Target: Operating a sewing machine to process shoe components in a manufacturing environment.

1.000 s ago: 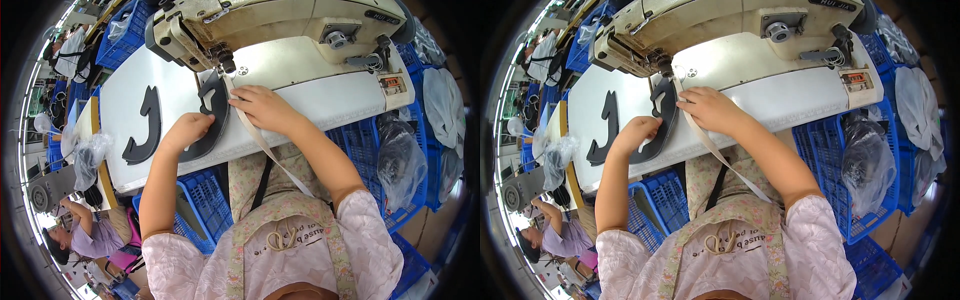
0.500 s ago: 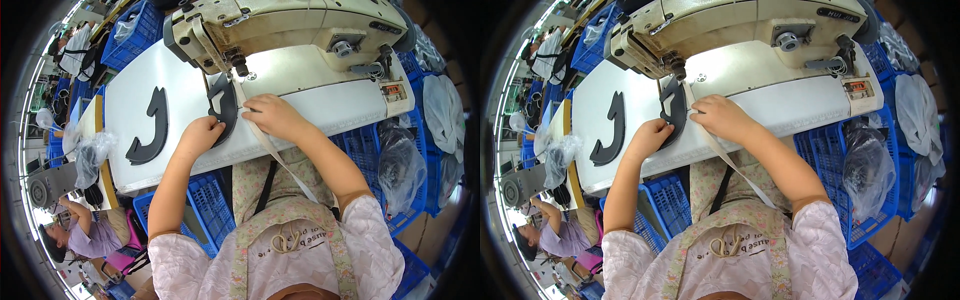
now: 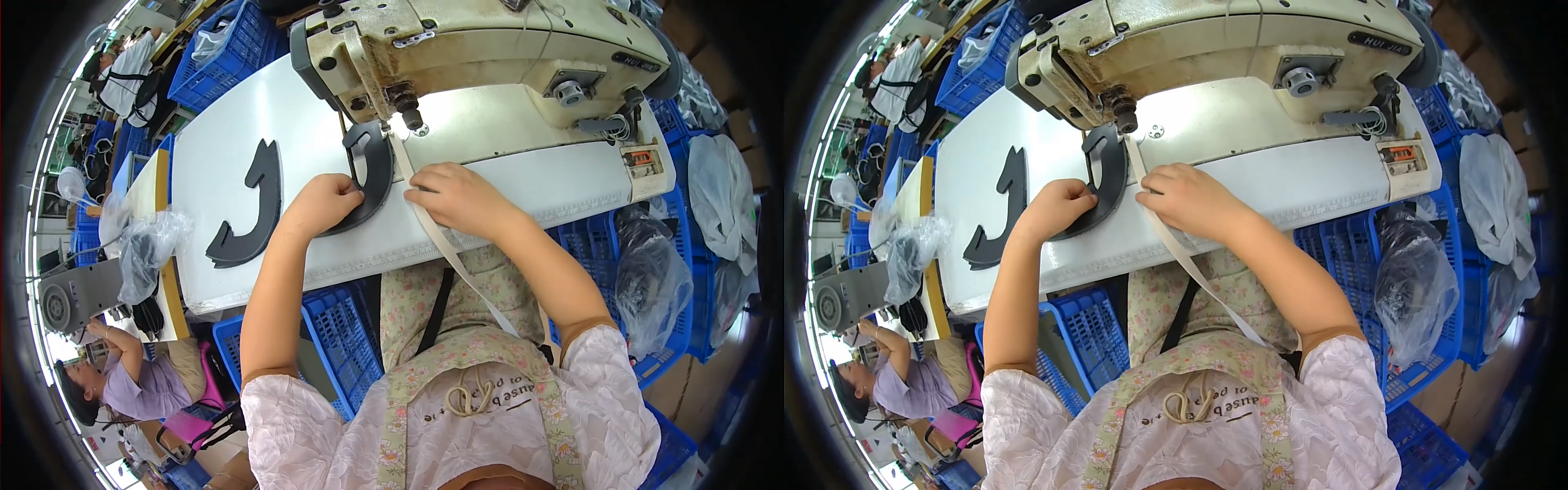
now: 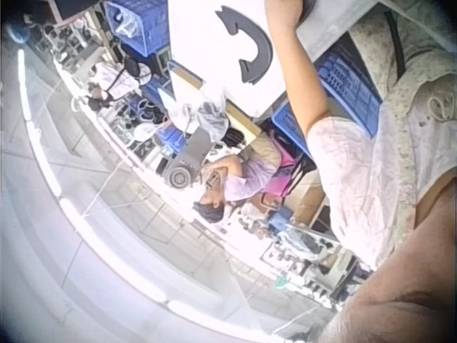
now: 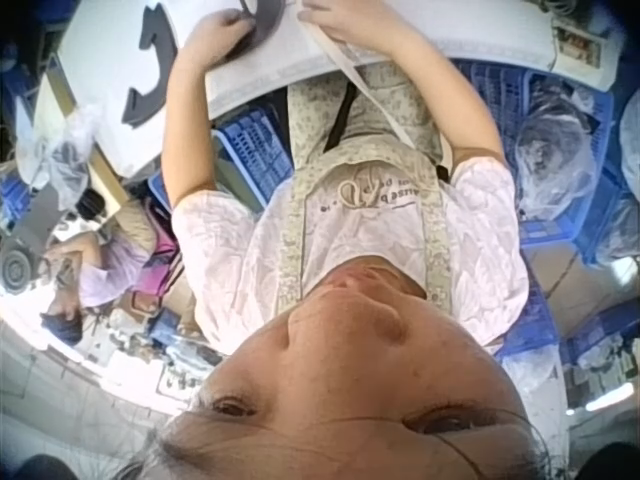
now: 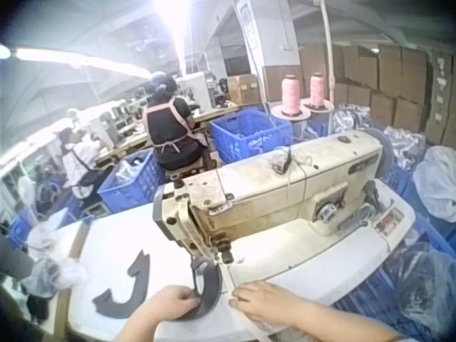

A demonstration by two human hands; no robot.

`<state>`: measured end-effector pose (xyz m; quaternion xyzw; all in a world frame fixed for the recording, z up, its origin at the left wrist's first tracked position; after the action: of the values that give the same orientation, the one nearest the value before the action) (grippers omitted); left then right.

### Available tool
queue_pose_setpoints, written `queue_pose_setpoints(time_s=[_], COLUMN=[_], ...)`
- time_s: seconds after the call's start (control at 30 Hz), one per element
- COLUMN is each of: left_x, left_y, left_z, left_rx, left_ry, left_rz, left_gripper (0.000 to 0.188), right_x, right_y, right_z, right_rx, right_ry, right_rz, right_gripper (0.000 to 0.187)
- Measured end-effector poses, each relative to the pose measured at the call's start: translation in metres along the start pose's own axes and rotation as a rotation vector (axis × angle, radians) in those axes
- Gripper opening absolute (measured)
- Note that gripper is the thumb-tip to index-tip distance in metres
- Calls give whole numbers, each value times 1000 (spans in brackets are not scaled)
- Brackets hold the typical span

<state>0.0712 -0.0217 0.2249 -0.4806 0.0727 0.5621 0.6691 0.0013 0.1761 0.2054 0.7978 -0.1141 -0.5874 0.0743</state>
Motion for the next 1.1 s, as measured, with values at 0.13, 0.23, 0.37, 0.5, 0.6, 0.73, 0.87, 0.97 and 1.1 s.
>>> queue_pose_setpoints(time_s=[0.13,0.23,0.37,0.5,0.6,0.73,0.87,0.97,1.1], left_x=[-4,-5,-3,-8,-16,-21,-21,-20,-20], left_y=[7,11,18,18,23,33,37,42,45], left_z=[9,14,16,17,12,8,12,10,9], left_rx=[28,30,124,225,99,22,-28,-30,12], left_ry=[297,385,521,682,526,358,369,340,308], left_rz=[31,70,117,186,46,-43,-75,-52,25], left_gripper=[27,28,29,28,30,32,33,34,36], right_x=[5,5,9,9,6,4,11,12,13], right_y=[6,10,12,10,10,12,14,15,16], right_z=[2,4,9,12,9,8,11,10,13], right_rx=[40,52,67,65,35,40,53,57,79], right_ry=[-40,-48,-79,-64,-41,-31,-66,-103,-29], right_rz=[55,84,105,103,39,32,95,139,84], right_gripper=[24,23,23,22,20,17,18,20,26])
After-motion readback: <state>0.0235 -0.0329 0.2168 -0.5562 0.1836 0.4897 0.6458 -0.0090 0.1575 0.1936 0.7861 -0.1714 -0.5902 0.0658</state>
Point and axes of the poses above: each hand's wrist, its own y-axis towards the middle knuckle, its own x-axis out of the palm, z = x × y, the point moved 4 cm from there along y, towards the middle knuckle, and after that the axes turned 13 degrees about -z, right-handed, at the moved point
